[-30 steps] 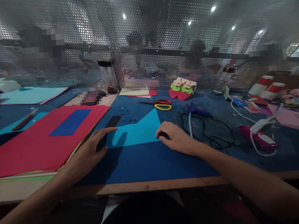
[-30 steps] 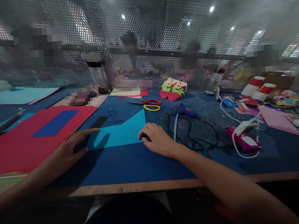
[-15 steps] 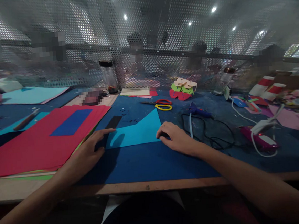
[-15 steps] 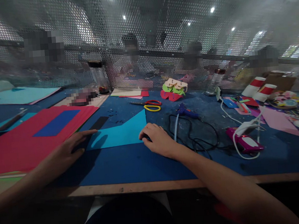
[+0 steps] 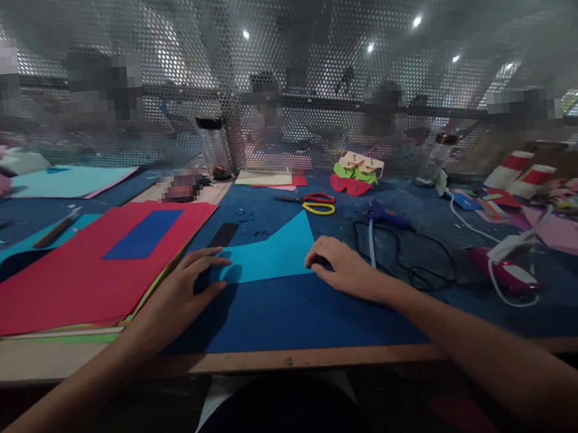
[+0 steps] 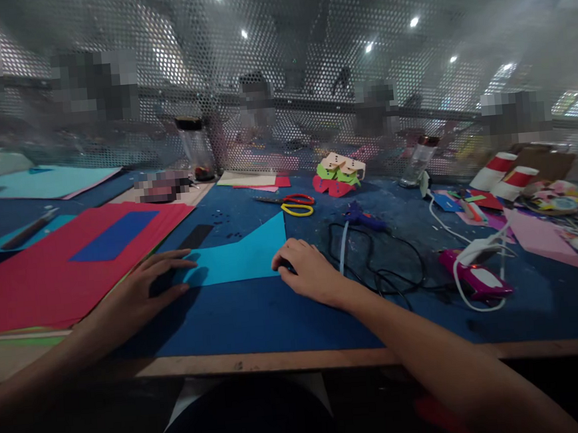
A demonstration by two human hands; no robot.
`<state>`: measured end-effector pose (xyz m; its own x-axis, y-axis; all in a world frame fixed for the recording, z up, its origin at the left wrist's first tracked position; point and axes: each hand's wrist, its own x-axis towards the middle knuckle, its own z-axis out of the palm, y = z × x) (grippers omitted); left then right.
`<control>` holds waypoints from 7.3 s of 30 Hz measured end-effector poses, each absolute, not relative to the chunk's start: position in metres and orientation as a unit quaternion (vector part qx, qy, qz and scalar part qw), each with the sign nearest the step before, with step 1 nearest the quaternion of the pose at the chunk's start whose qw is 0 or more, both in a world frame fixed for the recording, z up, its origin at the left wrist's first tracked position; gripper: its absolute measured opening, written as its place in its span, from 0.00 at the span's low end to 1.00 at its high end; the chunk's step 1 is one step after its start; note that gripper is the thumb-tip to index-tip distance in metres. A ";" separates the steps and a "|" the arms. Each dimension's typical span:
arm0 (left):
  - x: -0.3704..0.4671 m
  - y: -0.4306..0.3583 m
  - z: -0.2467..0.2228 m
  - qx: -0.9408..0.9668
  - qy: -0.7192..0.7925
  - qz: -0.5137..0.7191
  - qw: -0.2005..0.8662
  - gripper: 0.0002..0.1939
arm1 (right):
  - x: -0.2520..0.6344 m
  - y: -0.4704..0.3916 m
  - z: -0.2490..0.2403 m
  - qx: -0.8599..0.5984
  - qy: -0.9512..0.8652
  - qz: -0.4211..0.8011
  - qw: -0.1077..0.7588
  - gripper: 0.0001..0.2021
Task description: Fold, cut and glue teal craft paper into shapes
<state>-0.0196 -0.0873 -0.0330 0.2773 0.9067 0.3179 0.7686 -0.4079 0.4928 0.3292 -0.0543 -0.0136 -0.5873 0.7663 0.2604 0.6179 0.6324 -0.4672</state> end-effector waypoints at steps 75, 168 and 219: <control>0.005 -0.100 -0.028 0.889 0.405 0.212 -0.021 0.21 | 0.320 -0.050 -0.003 -0.503 -0.822 0.201 0.175 0.10; 0.024 -0.065 -0.017 0.795 0.569 0.177 0.114 0.35 | 0.329 -0.051 -0.011 -0.430 -0.857 0.187 0.217 0.13; -0.028 -0.081 -0.016 0.761 0.556 0.282 0.180 0.33 | 0.328 -0.053 -0.010 -0.424 -0.858 0.187 0.221 0.13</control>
